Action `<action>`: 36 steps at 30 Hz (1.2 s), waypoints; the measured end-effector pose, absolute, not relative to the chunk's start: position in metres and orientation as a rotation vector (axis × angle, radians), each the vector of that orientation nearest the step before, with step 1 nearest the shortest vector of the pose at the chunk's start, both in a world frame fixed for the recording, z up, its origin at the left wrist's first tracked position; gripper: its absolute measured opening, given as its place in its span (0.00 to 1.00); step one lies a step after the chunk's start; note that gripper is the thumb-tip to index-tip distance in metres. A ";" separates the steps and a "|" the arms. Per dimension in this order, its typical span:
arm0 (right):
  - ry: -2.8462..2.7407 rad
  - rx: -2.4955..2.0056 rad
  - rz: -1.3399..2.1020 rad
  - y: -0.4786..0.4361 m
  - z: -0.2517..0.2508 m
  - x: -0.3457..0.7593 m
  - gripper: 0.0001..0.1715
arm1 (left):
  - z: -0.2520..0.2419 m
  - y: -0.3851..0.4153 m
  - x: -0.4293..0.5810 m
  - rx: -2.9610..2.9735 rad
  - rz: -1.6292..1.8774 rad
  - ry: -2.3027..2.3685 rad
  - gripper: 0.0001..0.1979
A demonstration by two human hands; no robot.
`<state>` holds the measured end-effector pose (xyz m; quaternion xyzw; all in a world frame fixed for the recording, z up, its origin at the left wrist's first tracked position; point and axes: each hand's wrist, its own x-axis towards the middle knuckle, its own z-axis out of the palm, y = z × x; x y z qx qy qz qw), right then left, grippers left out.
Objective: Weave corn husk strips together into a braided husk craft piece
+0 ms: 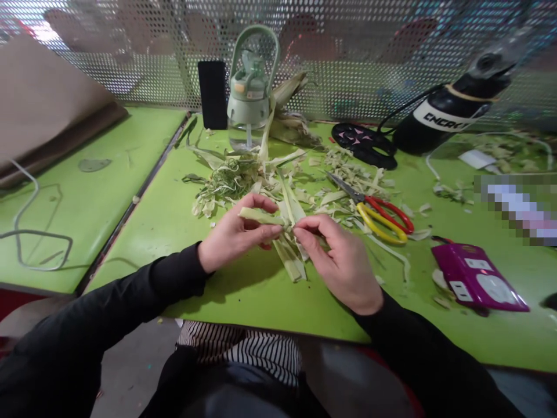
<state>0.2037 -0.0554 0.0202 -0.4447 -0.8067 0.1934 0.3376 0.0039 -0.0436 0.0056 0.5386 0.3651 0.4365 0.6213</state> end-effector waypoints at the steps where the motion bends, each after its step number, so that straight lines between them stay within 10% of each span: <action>1: -2.083 -1.160 0.498 -0.056 0.020 0.203 0.05 | 0.004 -0.044 0.005 1.269 0.996 0.851 0.18; 25: -1.390 -1.079 1.524 -0.049 0.009 0.200 0.11 | 0.003 -0.047 0.009 1.436 1.048 0.835 0.14; 36: -1.504 -1.042 1.313 -0.054 0.007 0.198 0.06 | 0.007 -0.049 0.012 1.294 0.830 0.755 0.12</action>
